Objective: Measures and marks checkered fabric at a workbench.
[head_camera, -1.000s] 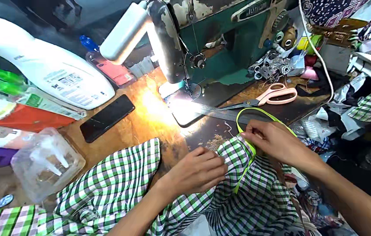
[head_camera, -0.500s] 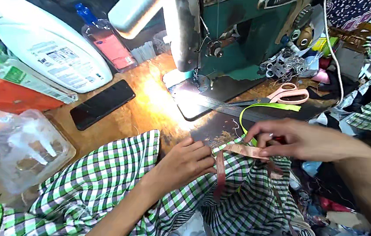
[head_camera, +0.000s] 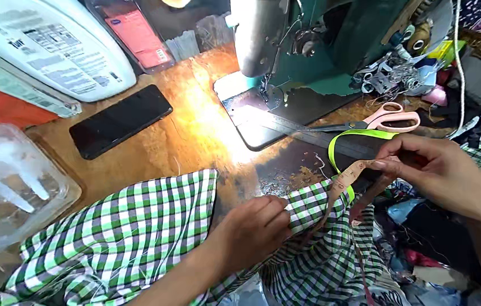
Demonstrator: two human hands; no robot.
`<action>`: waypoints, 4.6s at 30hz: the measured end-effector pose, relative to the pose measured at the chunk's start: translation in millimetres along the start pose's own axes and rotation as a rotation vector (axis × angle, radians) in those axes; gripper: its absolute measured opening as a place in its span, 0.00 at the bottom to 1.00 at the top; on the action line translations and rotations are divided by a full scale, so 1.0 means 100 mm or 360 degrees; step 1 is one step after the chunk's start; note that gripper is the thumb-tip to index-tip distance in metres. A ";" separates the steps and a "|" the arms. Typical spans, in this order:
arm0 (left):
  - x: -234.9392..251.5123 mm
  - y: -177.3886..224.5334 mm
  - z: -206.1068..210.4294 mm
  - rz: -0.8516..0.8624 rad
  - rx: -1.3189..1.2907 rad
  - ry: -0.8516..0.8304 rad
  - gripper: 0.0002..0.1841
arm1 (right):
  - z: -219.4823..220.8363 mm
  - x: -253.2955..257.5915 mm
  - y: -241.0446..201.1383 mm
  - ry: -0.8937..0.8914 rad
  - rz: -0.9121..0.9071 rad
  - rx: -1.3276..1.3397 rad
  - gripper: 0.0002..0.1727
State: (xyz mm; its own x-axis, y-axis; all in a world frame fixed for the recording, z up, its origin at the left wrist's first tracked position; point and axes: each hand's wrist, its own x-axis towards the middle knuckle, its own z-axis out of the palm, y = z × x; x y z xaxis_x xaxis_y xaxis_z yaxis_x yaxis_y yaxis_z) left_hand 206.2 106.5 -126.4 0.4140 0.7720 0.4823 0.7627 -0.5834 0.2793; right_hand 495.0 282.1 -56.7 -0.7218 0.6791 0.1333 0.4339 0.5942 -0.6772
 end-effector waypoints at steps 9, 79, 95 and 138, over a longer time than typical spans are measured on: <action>0.01 -0.16 -0.06 -0.0072 -0.0250 0.0001 0.19 | 0.26 0.09 -0.80 0.0075 -0.0800 0.0966 0.05; -0.06 0.39 -0.19 0.0011 0.0827 -0.0419 0.15 | 0.08 0.04 0.13 -0.0186 0.0228 -0.0426 0.05; -0.05 0.43 -0.19 0.0030 0.0982 -0.0394 0.15 | 0.08 0.03 0.12 -0.0187 0.0235 -0.0368 0.07; -0.15 0.84 -0.08 -0.0499 0.0634 -0.0548 0.34 | 0.31 -0.16 0.10 -0.0110 -0.0513 -0.0837 0.18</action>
State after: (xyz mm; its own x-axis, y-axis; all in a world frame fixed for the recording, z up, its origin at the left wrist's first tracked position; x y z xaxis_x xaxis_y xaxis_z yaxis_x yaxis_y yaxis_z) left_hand 260.2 43.6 -103.5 0.2257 0.9676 0.1128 0.9738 -0.2272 0.0004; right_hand 493.9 264.0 -88.5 -0.8865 0.4111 0.2124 0.3831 0.9095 -0.1614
